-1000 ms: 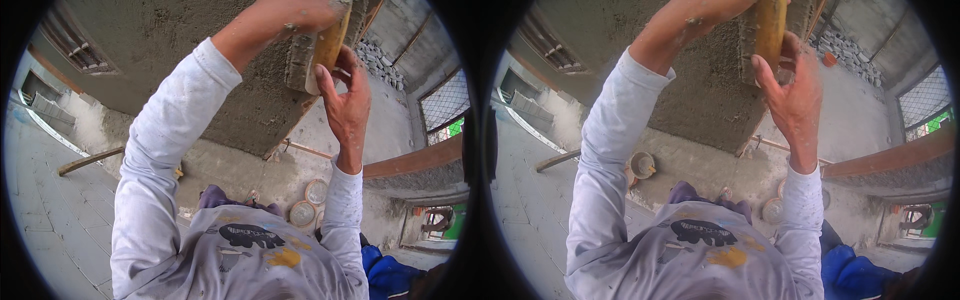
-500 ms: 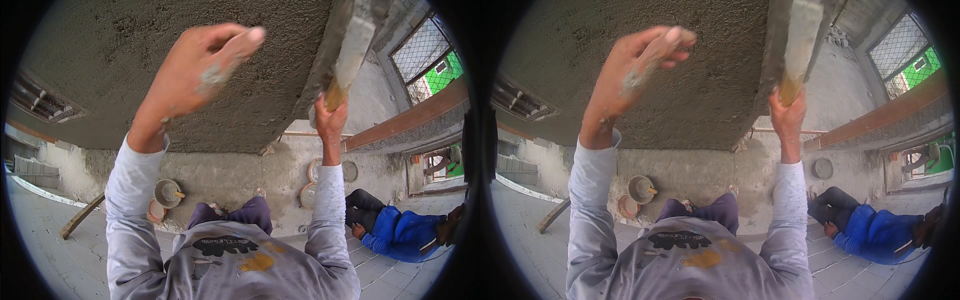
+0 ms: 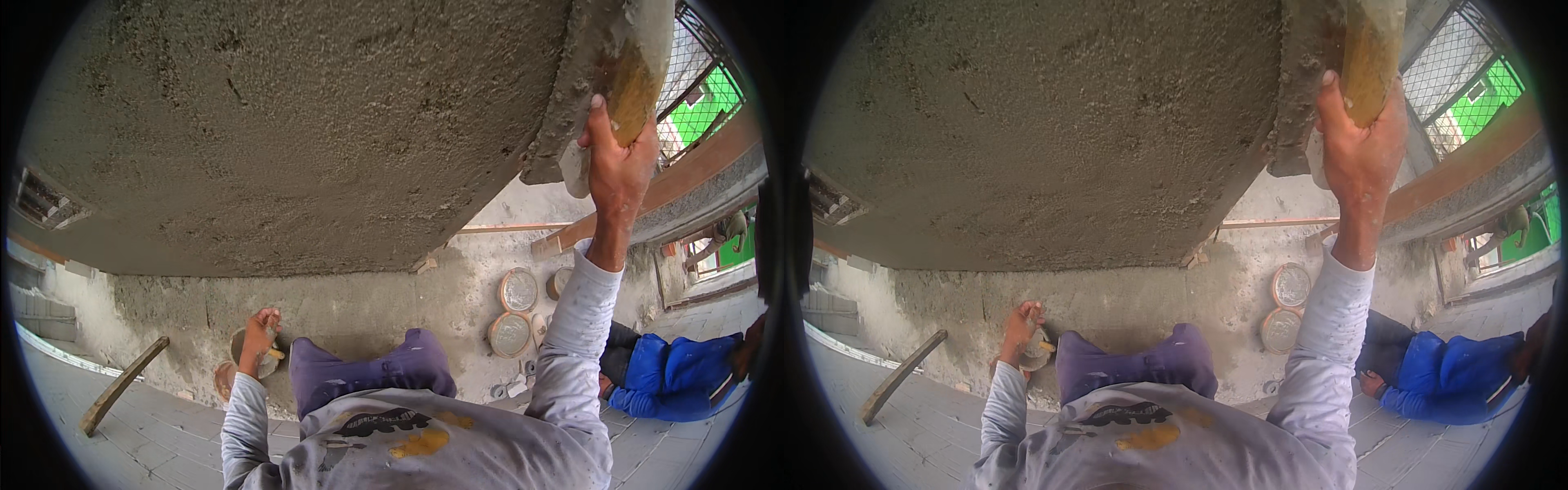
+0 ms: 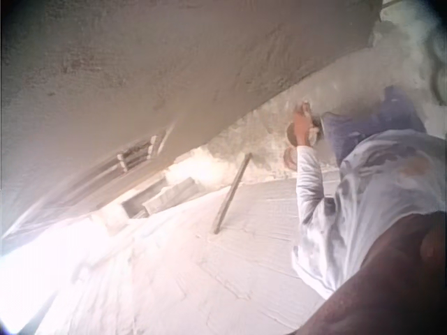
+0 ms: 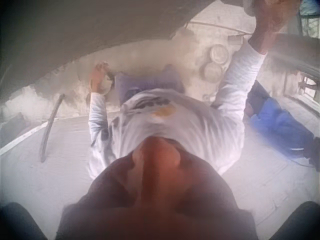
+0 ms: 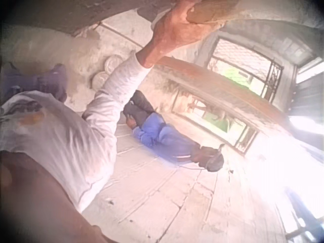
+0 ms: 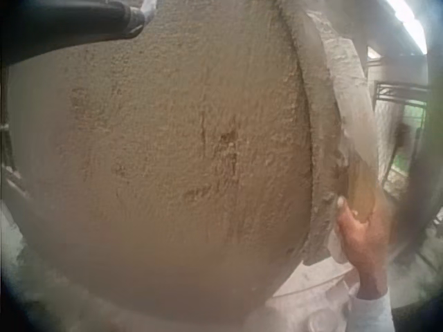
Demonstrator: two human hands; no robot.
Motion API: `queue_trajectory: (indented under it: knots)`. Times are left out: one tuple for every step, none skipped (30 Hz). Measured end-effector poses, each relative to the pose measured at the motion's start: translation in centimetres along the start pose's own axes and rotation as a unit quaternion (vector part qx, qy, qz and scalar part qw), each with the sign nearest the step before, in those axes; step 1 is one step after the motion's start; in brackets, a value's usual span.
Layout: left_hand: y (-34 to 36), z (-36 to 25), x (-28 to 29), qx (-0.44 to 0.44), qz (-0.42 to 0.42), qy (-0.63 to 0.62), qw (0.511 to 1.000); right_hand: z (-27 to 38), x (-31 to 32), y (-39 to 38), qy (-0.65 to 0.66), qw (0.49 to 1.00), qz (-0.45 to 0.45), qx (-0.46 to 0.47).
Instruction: The person scoops wet cement from a basin using a trowel and applies it to a wall, smoothing the surface with a float. The person repeatedly transfers material from a larger basin to a smaller one and continues plastering the wall.
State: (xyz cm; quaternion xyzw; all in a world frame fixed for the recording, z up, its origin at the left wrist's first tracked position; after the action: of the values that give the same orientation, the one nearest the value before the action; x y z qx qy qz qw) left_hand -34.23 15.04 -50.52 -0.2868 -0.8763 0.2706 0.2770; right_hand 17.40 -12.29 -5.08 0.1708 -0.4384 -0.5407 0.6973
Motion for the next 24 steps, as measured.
queue_trajectory:
  knots:
    - [1.9, 1.2, -1.4, -0.004, 0.007, 0.003, 1.000, -0.3, -0.6, -1.0, 0.001, 1.000, -0.005, 0.003]
    - [3.5, 2.5, -2.5, 0.006, 0.010, -0.001, 1.000, -1.5, -1.9, -2.9, 0.004, 1.000, -0.019, 0.019]
    - [5.7, 3.8, -4.1, 0.014, 0.018, -0.005, 1.000, -2.7, -3.1, -4.7, 0.003, 0.999, -0.033, 0.039]
    - [7.8, 5.1, -5.8, 0.021, 0.029, -0.010, 0.999, -5.1, -4.8, -8.0, 0.001, 0.998, -0.041, 0.046]
    - [9.5, 6.3, -7.0, 0.014, 0.040, -0.003, 0.999, -7.6, -6.9, -11.2, 0.005, 0.998, -0.046, 0.051]
    - [11.3, 7.0, -8.3, 0.002, 0.054, 0.004, 0.999, -10.1, -8.6, -14.5, 0.005, 0.997, -0.053, 0.058]
    - [12.8, 8.5, -9.0, -0.003, 0.059, 0.010, 0.998, -11.8, -10.7, -17.7, -0.016, 0.996, -0.052, 0.068]
    - [14.9, 10.4, -9.7, -0.004, 0.067, -0.019, 0.998, -13.7, -12.6, -20.9, 0.001, 0.999, -0.030, 0.045]
    - [16.7, 11.9, -10.6, -0.008, 0.073, -0.029, 0.997, -15.7, -14.5, -24.0, -0.007, 0.999, -0.019, 0.037]
    - [18.3, 13.3, -11.5, -0.011, 0.080, -0.037, 0.996, -17.9, -16.5, -27.2, 0.006, 0.999, -0.025, 0.033]
    - [19.8, 15.1, -12.3, -0.013, 0.087, -0.044, 0.995, -19.7, -18.6, -30.4, 0.004, 1.000, -0.025, 0.008]
    - [21.2, 16.8, -13.3, -0.008, 0.092, -0.053, 0.994, -21.6, -20.6, -33.6, 0.033, 0.999, -0.026, 0.001]
    - [22.9, 18.4, -14.5, -0.009, 0.095, -0.064, 0.993, -24.0, -22.8, -36.9, 0.041, 0.999, 0.003, -0.029]
    - [24.1, 19.7, -15.7, -0.009, 0.099, -0.074, 0.992, -26.0, -25.1, -40.1, 0.057, 0.998, 0.005, -0.033]
    - [24.9, 20.8, -17.4, -0.010, 0.120, -0.081, 0.989, -28.6, -26.8, -44.0, 0.063, 0.996, 0.034, -0.051]
    - [25.7, 21.4, -19.1, -0.015, 0.137, -0.091, 0.986, -30.3, -28.4, -45.8, 0.073, 0.993, 0.062, -0.064]
    - [26.0, 22.2, -20.5, -0.013, 0.152, -0.102, 0.983, -30.7, -29.4, -46.1, 0.092, 0.992, 0.064, -0.063]
    - [26.4, 22.7, -21.8, -0.010, 0.163, -0.100, 0.981, -30.9, -30.0, -46.4, 0.108, 0.990, 0.066, -0.066]
    - [26.6, 23.5, -23.0, -0.003, 0.173, -0.098, 0.980, -29.7, -30.3, -46.2, 0.127, 0.987, 0.071, -0.070]
    - [26.8, 24.2, -23.4, 0.004, 0.183, -0.096, 0.978, -29.3, -30.2, -44.5, 0.150, 0.984, 0.055, -0.075]
    - [26.8, 25.2, -23.0, 0.002, 0.181, -0.092, 0.979, -25.8, -29.1, -41.4, 0.177, 0.981, 0.052, -0.057]
    - [27.0, 25.5, -22.6, -0.006, 0.174, -0.093, 0.980, -21.3, -27.6, -36.9, 0.208, 0.976, 0.049, -0.031]
    - [26.9, 25.7, -23.5, -0.015, 0.184, -0.093, 0.978, -17.2, -24.8, -31.9, 0.220, 0.974, 0.036, 0.035]
    - [27.4, 26.2, -23.5, -0.031, 0.191, -0.121, 0.974, -13.4, -22.3, -26.7, 0.241, 0.966, 0.045, 0.081]
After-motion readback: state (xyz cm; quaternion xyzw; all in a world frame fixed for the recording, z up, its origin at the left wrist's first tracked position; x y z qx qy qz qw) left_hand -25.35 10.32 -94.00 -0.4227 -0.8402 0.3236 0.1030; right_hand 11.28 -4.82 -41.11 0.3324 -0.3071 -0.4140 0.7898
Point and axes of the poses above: each hand's wrist, its own y-axis towards the middle knuckle, its own x-axis out of the back of the hand, z = x × y, the point moved 4 cm from there along y, towards the middle knuckle, and after that the axes turned 11 degrees about x, right-handed, at the moved point
